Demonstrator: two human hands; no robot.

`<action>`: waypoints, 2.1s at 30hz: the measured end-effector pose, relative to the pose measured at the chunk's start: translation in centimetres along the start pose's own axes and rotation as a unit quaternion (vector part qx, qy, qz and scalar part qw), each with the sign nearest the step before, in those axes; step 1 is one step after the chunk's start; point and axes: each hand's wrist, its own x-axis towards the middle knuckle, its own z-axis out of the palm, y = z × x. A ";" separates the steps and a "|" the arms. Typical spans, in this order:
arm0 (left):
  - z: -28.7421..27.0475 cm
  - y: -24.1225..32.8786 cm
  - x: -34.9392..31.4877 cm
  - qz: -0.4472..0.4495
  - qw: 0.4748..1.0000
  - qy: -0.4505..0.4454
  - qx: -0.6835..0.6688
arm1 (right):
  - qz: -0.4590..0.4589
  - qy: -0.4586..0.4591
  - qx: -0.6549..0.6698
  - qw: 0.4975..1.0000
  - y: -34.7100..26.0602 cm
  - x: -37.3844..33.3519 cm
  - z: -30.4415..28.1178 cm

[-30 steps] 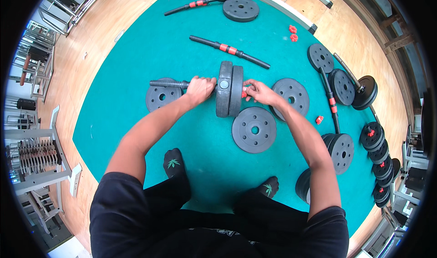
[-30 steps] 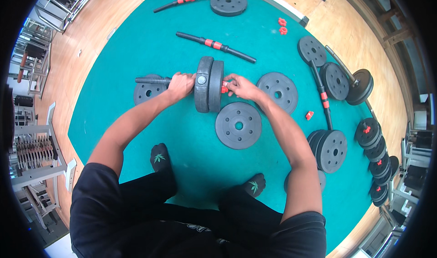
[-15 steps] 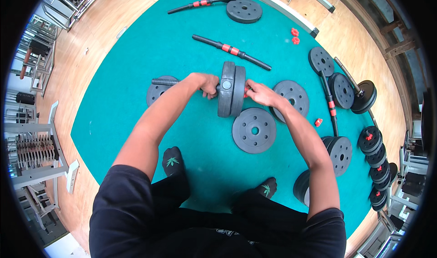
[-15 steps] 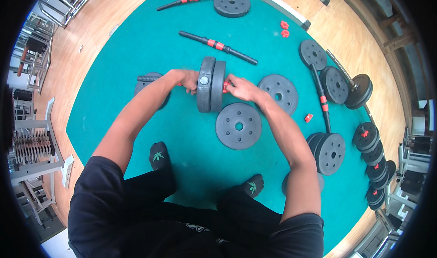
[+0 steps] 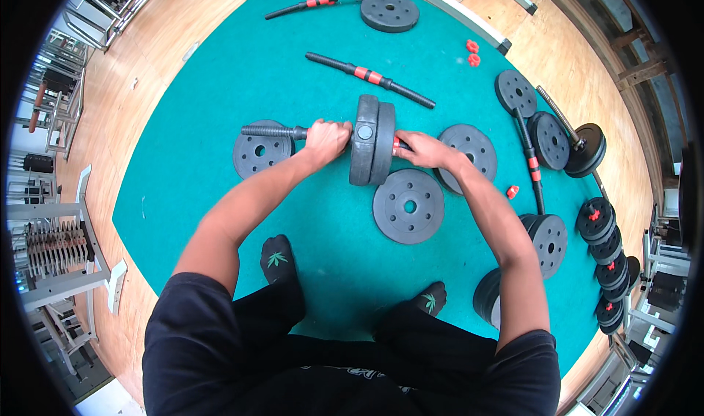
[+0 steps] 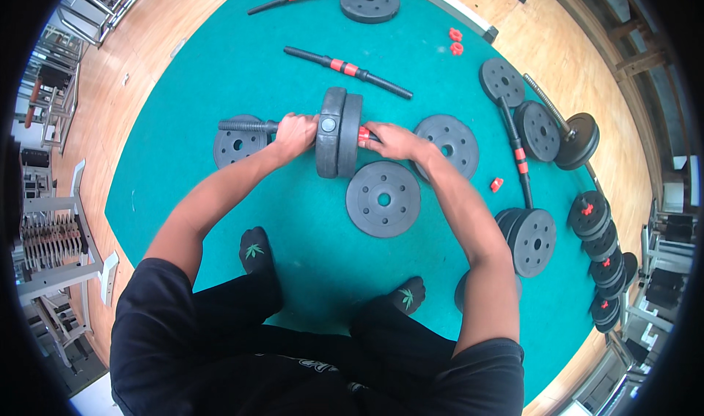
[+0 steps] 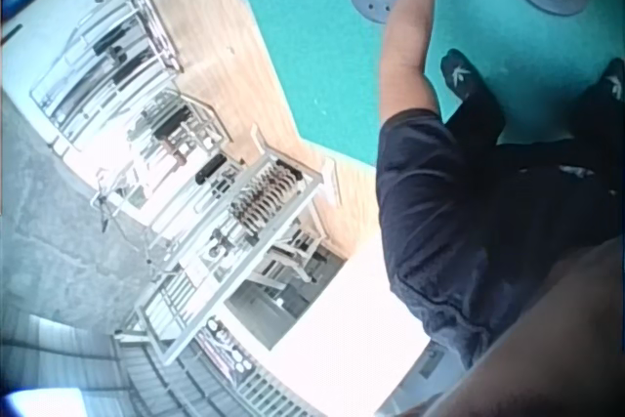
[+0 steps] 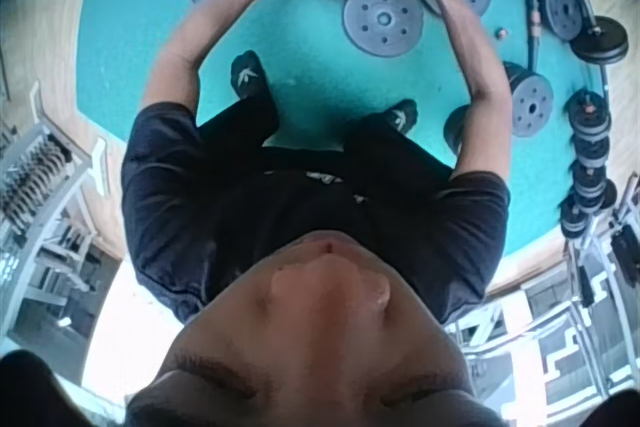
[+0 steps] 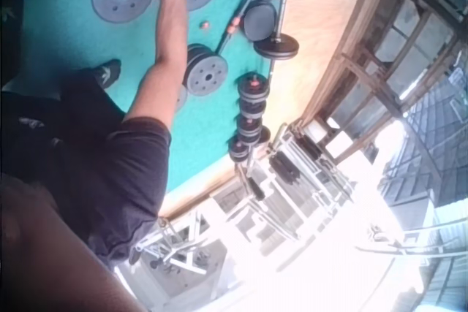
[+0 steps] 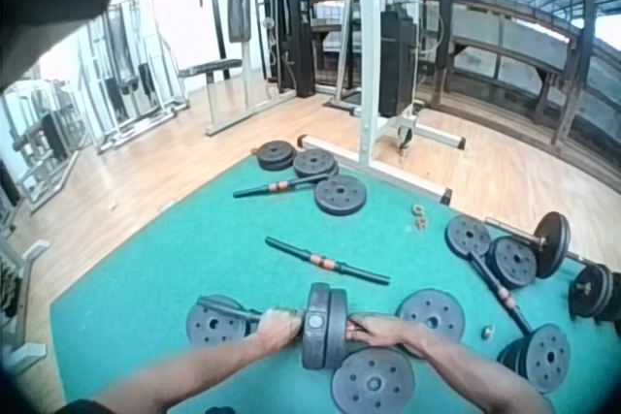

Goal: The person organizes weight plates on a gym mat and then slides plates onto a dumbbell bar before securing them with a red collar.

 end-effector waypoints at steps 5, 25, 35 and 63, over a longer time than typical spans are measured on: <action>1.7 -0.2 -0.8 0.016 0.991 0.130 0.033 | -0.020 0.012 0.022 0.999 1.2 0.8 1.0; -2.7 -2.0 3.3 0.003 0.962 -0.244 -0.123 | 0.087 0.295 -0.279 0.910 -0.6 2.9 6.6; -3.8 0.0 0.5 -0.056 0.988 -0.137 -0.051 | 0.089 0.153 -0.182 0.967 -0.5 3.5 3.9; -3.3 -0.6 2.1 -0.057 0.995 -0.085 -0.023 | 0.080 0.250 -0.232 0.937 -0.2 4.6 3.9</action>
